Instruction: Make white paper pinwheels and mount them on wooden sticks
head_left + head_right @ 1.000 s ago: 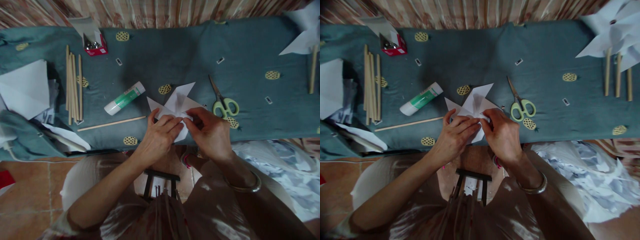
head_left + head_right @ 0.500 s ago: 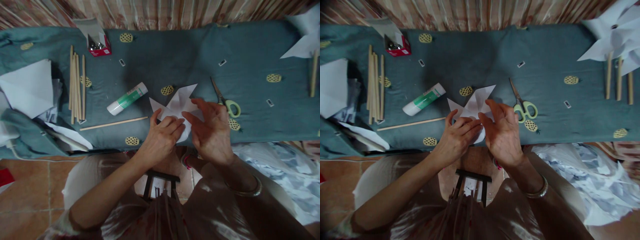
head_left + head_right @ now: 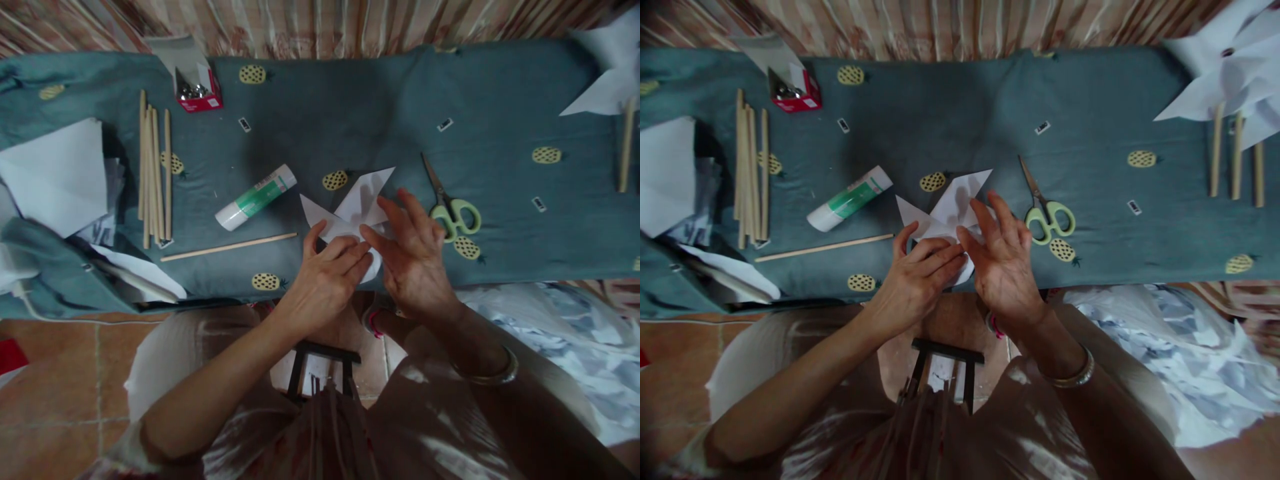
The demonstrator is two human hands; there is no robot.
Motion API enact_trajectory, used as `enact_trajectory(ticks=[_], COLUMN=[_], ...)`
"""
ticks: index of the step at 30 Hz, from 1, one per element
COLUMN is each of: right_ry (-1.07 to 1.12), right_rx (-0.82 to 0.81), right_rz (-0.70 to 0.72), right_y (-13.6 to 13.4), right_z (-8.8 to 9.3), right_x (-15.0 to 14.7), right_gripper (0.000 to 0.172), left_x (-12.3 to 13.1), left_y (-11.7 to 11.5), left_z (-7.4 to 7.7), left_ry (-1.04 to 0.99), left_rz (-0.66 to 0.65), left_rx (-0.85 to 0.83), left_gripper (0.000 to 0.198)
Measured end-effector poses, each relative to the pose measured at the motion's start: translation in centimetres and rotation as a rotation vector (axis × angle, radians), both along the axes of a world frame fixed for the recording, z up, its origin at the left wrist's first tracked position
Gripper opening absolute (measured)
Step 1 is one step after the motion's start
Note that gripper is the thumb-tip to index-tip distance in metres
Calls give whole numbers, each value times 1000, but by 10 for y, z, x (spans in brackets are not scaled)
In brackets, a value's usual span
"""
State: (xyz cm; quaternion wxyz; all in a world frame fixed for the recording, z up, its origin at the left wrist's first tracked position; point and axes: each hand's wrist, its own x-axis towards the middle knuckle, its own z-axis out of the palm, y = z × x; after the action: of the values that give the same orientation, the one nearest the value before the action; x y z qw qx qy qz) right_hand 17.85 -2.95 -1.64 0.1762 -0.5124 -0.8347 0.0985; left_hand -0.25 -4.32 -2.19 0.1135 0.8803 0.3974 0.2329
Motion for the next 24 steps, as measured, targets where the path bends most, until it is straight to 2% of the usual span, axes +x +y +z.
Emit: enact_trajectory(ticks=[4, 9, 13, 16, 19, 24], right_ry=[-16, -54, -32, -37, -59, -41], right_rx=[29, 25, 53, 100, 112, 69], right_rz=[-28, -16, 2, 22, 34, 63], right_y=[-6, -11, -11, -9, -7, -2], right_z=[-6, -9, -12, -15, -15, -10], right_x=[-4, -5, -3, -3, -3, 0], right_gripper=[49, 50, 53, 48, 45, 51], left_x=[-6, -18, -25, -29, -31, -39], left_y=[-1, 2, 4, 5, 8, 14], left_z=[4, 8, 9, 11, 13, 13], left_ry=[-84, -127, -126, -114, -137, -275], left_rz=[-10, 46, 64, 79, 104, 184], left_rx=[-39, -12, -36, -48, -55, -155], left_gripper=[24, 22, 25, 26, 26, 26])
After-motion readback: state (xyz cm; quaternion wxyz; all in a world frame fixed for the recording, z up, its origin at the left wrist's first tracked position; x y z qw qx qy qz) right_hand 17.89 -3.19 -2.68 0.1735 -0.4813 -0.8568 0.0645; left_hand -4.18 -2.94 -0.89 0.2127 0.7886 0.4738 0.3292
